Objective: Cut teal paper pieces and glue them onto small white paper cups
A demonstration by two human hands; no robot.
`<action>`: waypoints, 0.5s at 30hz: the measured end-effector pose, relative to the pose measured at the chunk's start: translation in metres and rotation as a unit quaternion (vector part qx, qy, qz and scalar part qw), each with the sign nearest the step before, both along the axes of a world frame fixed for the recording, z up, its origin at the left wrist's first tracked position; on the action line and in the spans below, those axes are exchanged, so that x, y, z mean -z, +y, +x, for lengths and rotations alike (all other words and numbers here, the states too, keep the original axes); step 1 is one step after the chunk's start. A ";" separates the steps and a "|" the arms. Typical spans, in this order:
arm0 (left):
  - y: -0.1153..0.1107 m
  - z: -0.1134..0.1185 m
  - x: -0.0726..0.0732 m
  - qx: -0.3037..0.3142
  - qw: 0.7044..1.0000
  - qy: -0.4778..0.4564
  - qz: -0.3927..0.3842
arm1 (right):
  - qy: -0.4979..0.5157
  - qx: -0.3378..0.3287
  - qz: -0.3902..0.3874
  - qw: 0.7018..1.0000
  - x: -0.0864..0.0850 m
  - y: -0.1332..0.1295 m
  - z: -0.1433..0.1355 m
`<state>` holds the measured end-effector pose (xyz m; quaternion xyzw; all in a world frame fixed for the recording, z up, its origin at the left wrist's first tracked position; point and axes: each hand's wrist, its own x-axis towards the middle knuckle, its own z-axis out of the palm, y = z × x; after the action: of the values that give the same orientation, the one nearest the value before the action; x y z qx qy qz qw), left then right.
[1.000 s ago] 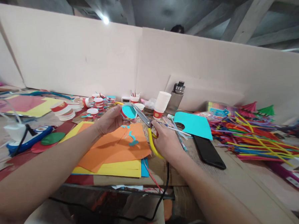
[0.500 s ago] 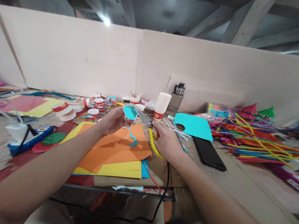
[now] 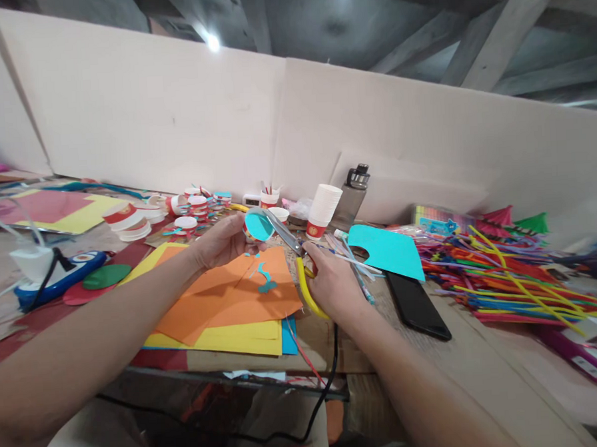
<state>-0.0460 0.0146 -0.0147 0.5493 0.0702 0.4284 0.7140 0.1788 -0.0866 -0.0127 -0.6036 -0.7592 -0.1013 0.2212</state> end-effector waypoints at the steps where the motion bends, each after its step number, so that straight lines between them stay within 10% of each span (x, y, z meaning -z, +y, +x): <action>1: 0.000 -0.001 0.000 -0.003 1.000 0.000 -0.005 | 0.000 -0.001 0.001 1.000 0.000 0.000 0.000; 15: -0.003 0.004 -0.005 -0.028 0.998 -0.028 -0.051 | 0.010 0.011 0.003 1.000 -0.003 -0.003 -0.002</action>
<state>-0.0419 0.0118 -0.0094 0.4975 0.0872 0.4596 0.7305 0.1766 -0.0899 -0.0096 -0.6123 -0.7500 -0.0998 0.2296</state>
